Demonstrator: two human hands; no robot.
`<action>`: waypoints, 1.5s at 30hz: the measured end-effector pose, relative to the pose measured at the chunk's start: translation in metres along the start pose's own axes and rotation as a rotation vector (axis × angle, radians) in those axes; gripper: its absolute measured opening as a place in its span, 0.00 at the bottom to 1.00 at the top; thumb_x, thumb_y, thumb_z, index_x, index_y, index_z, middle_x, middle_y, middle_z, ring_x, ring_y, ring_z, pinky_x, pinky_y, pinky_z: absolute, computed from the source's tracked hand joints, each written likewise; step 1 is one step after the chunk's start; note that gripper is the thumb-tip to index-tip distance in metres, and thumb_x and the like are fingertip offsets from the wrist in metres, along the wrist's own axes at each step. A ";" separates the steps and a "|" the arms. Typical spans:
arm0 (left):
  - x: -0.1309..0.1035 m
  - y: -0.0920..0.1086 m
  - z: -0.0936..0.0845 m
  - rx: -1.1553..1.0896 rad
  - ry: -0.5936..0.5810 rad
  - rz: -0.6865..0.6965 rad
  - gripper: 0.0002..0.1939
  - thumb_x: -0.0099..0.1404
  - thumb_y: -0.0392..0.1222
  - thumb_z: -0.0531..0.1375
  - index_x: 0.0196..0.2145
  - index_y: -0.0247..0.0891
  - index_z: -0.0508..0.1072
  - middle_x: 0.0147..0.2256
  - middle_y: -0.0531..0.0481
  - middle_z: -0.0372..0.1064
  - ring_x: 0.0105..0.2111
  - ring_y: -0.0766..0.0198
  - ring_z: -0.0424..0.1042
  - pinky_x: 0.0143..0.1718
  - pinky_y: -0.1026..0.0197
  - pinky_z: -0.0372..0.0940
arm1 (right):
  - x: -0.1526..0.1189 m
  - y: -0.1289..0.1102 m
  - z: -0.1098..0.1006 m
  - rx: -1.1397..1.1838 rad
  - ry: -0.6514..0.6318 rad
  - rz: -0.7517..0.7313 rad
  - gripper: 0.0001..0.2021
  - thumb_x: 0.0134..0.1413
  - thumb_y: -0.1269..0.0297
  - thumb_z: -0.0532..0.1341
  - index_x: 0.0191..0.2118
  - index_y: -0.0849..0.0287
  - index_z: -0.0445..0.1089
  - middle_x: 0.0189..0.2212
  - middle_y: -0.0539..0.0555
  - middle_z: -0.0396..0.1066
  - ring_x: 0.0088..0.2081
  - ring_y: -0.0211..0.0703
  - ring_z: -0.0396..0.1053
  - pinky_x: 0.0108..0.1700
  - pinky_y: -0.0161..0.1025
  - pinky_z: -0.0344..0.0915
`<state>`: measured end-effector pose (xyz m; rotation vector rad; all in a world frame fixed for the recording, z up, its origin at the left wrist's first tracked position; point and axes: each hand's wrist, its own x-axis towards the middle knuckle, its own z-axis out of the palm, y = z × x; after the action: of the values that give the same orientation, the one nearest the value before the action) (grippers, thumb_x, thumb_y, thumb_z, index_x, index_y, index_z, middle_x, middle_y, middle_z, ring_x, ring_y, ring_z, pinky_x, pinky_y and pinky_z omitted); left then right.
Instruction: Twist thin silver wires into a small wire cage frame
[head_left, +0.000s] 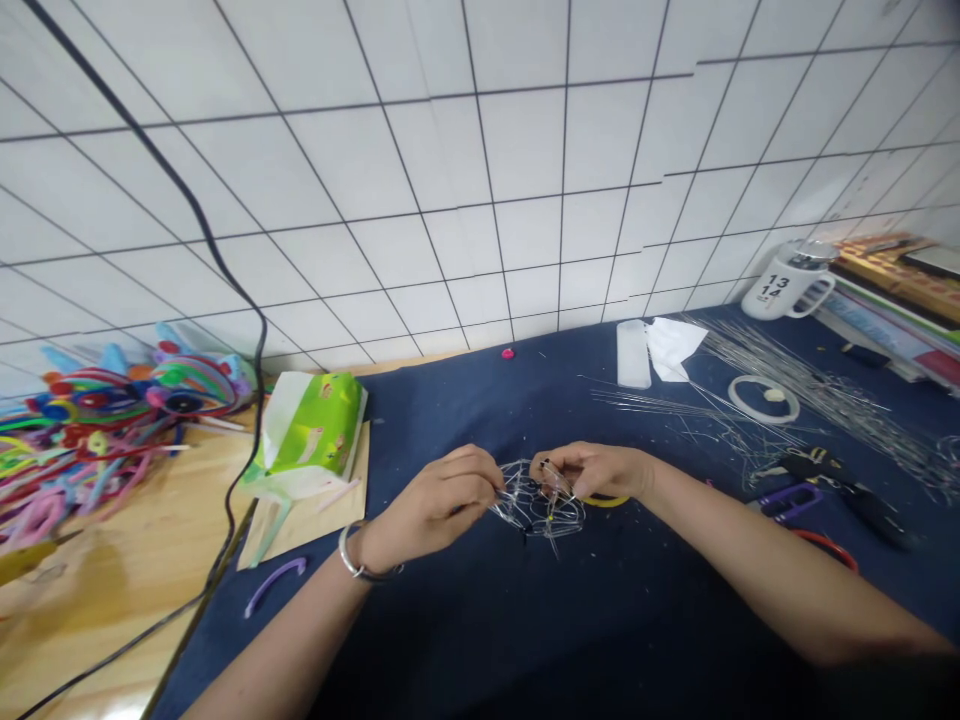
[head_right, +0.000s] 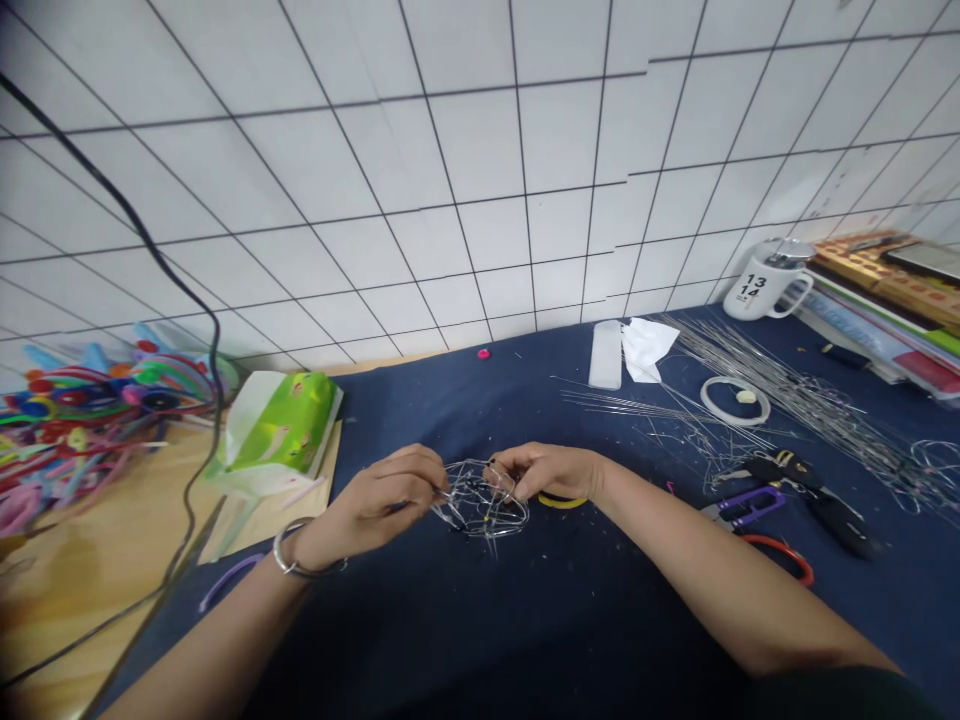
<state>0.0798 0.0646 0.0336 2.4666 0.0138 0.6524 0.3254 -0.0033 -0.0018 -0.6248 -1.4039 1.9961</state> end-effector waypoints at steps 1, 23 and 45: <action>0.000 0.000 0.000 -0.006 0.002 -0.003 0.05 0.61 0.29 0.54 0.31 0.36 0.68 0.33 0.46 0.68 0.36 0.64 0.67 0.39 0.56 0.65 | 0.000 -0.001 0.001 0.006 -0.007 0.002 0.10 0.42 0.62 0.63 0.29 0.61 0.63 0.32 0.51 0.58 0.33 0.37 0.56 0.38 0.38 0.59; -0.002 -0.001 -0.002 0.325 -0.051 -0.017 0.07 0.63 0.30 0.51 0.32 0.36 0.68 0.35 0.47 0.69 0.37 0.65 0.65 0.38 0.60 0.64 | 0.007 0.008 0.012 -0.425 0.537 -0.061 0.16 0.49 0.70 0.57 0.47 0.58 0.65 0.41 0.54 0.69 0.42 0.43 0.68 0.40 0.40 0.66; -0.011 -0.015 0.004 0.644 -0.172 0.066 0.08 0.65 0.33 0.50 0.37 0.36 0.68 0.42 0.46 0.69 0.45 0.58 0.64 0.42 0.55 0.64 | 0.003 -0.015 0.011 -0.826 0.778 -0.147 0.09 0.54 0.62 0.55 0.37 0.56 0.71 0.39 0.54 0.69 0.38 0.43 0.66 0.38 0.39 0.61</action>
<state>0.0736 0.0735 0.0177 3.1496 0.0883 0.5138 0.3190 -0.0046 0.0154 -1.4062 -1.6211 0.8012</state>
